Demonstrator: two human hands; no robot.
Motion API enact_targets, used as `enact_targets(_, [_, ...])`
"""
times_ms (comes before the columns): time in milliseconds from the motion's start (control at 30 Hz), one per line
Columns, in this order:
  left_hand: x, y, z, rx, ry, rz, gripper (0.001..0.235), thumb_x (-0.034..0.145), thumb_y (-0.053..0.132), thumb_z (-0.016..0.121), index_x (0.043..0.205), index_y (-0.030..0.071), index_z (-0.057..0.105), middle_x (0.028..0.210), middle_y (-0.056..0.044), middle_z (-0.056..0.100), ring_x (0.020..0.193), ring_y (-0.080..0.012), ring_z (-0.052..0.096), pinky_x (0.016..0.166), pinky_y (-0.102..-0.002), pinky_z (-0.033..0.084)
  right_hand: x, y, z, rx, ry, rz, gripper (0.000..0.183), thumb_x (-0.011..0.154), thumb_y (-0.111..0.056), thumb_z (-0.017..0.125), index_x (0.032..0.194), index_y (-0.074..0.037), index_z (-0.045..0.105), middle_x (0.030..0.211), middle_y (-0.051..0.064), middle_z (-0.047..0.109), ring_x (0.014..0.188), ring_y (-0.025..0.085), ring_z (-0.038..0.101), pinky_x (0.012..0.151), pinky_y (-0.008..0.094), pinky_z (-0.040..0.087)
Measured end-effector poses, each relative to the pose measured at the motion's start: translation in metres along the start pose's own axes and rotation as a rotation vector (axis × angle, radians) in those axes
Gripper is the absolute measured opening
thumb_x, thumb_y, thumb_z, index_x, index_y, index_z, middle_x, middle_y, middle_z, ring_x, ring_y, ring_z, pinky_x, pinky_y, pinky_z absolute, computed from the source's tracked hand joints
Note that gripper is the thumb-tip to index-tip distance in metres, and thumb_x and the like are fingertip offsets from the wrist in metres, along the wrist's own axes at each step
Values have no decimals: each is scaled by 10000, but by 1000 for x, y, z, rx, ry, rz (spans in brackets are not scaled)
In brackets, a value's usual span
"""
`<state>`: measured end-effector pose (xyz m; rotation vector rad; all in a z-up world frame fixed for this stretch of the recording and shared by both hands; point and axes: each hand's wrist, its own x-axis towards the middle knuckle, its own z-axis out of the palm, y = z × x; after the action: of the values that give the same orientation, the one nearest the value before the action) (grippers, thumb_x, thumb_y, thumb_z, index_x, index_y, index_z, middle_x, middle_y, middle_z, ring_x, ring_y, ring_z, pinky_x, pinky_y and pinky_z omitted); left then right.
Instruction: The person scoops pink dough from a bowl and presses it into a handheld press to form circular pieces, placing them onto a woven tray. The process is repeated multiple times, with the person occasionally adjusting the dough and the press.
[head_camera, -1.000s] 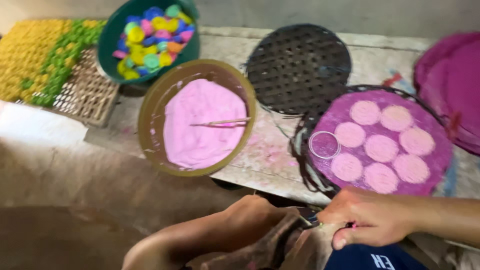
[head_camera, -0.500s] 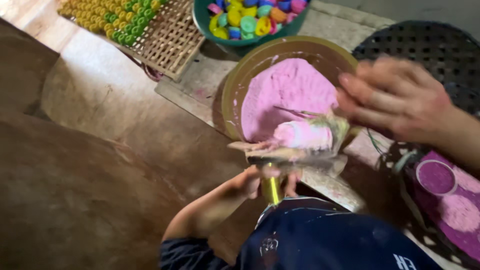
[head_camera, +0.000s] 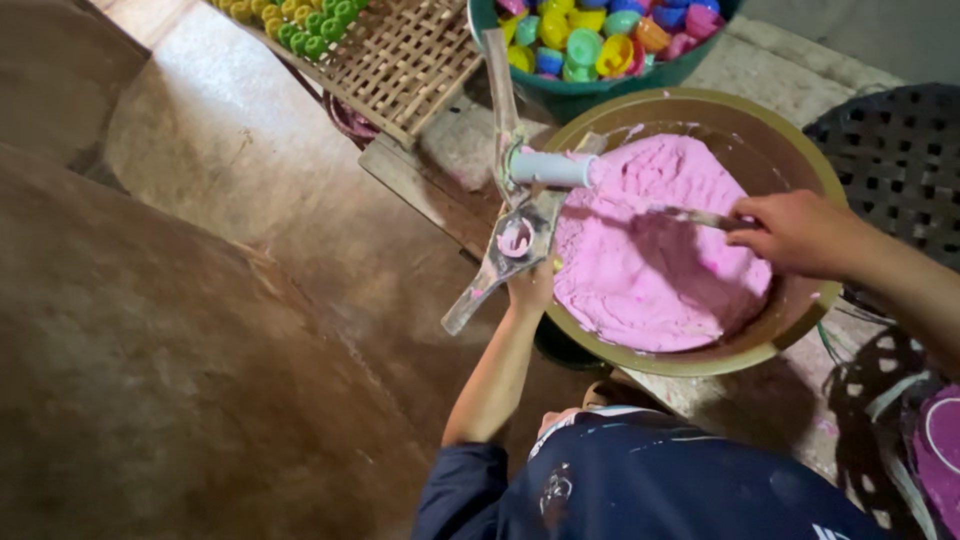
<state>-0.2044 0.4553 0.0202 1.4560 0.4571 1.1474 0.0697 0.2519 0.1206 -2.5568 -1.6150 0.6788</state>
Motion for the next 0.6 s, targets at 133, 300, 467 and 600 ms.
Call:
enact_targets(133, [-2,-6,0,47,-28,38,492,927,-11,607,1397,25,465,953,-17,601,747,-104,566,634,-268,482,50,-25,15,-258,194,15,389,943,-239,578,1314,-316,669,944,161,736,849,367,722,695,508,575])
enact_targets(300, [-1,-13,0,37,-15,-32,230,987,18,611,1198,37,523,898,-20,577,716,-107,553,595,-265,461,96,-71,33,-419,392,-211,170,1002,-145,511,1031,-68,660,790,123,707,696,302,722,573,443,556])
enact_targets(467, [2,-6,5,-60,-18,-73,417,925,43,587,1317,54,447,864,-1,570,662,-77,544,553,-251,459,66,-100,39,-352,272,-385,173,946,-156,532,985,-29,643,720,125,691,633,303,706,540,449,557])
enact_targets(600, [5,11,4,51,-40,136,535,927,44,606,1427,27,417,1018,-30,594,808,-110,567,676,-273,482,27,-114,52,-314,123,-378,444,907,-164,556,1350,-149,586,742,121,699,619,314,716,547,455,567])
